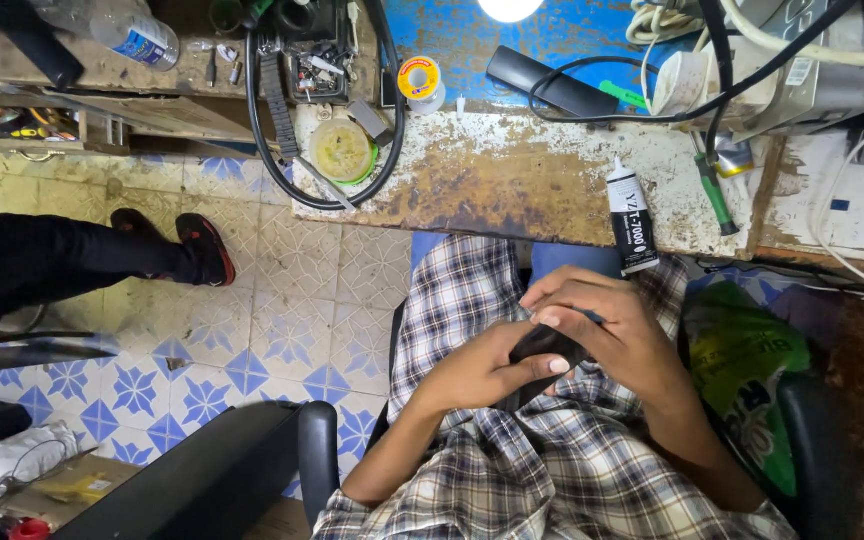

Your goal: Testing the touchscreen and basic functionality of a repaired smartphone by swiping and tapping on the screen.

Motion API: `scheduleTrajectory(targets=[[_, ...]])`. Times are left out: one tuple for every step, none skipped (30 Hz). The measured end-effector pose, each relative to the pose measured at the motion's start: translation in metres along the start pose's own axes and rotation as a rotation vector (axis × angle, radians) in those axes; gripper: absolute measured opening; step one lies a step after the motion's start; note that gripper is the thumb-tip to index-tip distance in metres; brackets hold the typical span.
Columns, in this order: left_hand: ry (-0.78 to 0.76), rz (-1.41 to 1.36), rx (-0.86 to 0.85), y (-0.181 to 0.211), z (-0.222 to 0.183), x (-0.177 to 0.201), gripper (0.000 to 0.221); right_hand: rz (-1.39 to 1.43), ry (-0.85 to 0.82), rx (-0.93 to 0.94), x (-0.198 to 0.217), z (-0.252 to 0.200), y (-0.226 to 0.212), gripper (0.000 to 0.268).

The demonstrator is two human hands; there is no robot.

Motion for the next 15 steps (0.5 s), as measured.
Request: scheduleTrajectory(targets=[[0.001, -0.001, -0.001, 0.001, 0.0, 0.0, 0.017, -0.001, -0.001, 0.0, -0.001, 0.0, 0.003, 0.026], [-0.009, -0.002, 0.019, 0.0, -0.001, -0.001, 0.018, -0.001, 0.022, -0.001, 0.001, 0.0, 0.007, 0.026], [-0.017, -0.003, 0.037, 0.0, -0.002, -0.002, 0.019, -0.001, 0.042, -0.001, 0.002, 0.001, 0.01, 0.027], [-0.014, -0.003, 0.035, -0.004, -0.003, -0.001, 0.019, -0.003, 0.039, 0.0, 0.001, 0.0, 0.011, 0.027], [-0.021, -0.015, 0.046, -0.008, -0.004, -0.001, 0.02, 0.066, 0.011, -0.025, -0.001, -0.001, 0.014, 0.027], [-0.029, -0.027, 0.058, -0.012, -0.005, 0.0, 0.021, 0.136, -0.017, -0.049, -0.003, -0.001, 0.017, 0.029], [-0.025, -0.026, 0.057, -0.012, -0.005, 0.001, 0.021, 0.135, -0.02, -0.049, 0.001, -0.001, 0.018, 0.029], [-0.026, -0.037, 0.06, -0.012, -0.005, 0.001, 0.021, 0.188, -0.102, -0.055, 0.001, -0.002, 0.019, 0.033], [-0.028, -0.046, 0.065, -0.012, -0.006, 0.001, 0.021, 0.241, -0.184, -0.061, -0.001, -0.002, 0.019, 0.038], [-0.024, -0.045, 0.065, -0.012, -0.007, 0.002, 0.021, 0.242, -0.187, -0.061, 0.003, -0.004, 0.023, 0.038], [-0.068, -0.024, 0.088, -0.014, -0.007, 0.0, 0.023, 0.266, -0.245, -0.071, 0.004, -0.005, 0.027, 0.036], [-0.111, -0.003, 0.111, -0.016, -0.008, -0.002, 0.026, 0.29, -0.303, -0.082, 0.004, -0.006, 0.031, 0.035], [-0.101, 0.0, 0.109, -0.013, -0.006, -0.003, 0.026, 0.289, -0.313, -0.081, 0.004, -0.006, 0.031, 0.035], [-0.128, 0.018, 0.098, -0.01, -0.004, -0.005, 0.025, 0.32, -0.323, -0.096, 0.004, -0.006, 0.033, 0.029], [-0.158, 0.037, 0.088, -0.007, -0.002, -0.008, 0.025, 0.353, -0.329, -0.111, 0.003, -0.006, 0.035, 0.024]])
Point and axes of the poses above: each hand's wrist, its own z-axis towards the middle knuckle, its own x-axis out of the back of the hand, y = z × x, the point moved 8 cm from there along z, towards the middle knuckle, and after that the axes turned 14 degrees about -x, right-handed, at the moved point
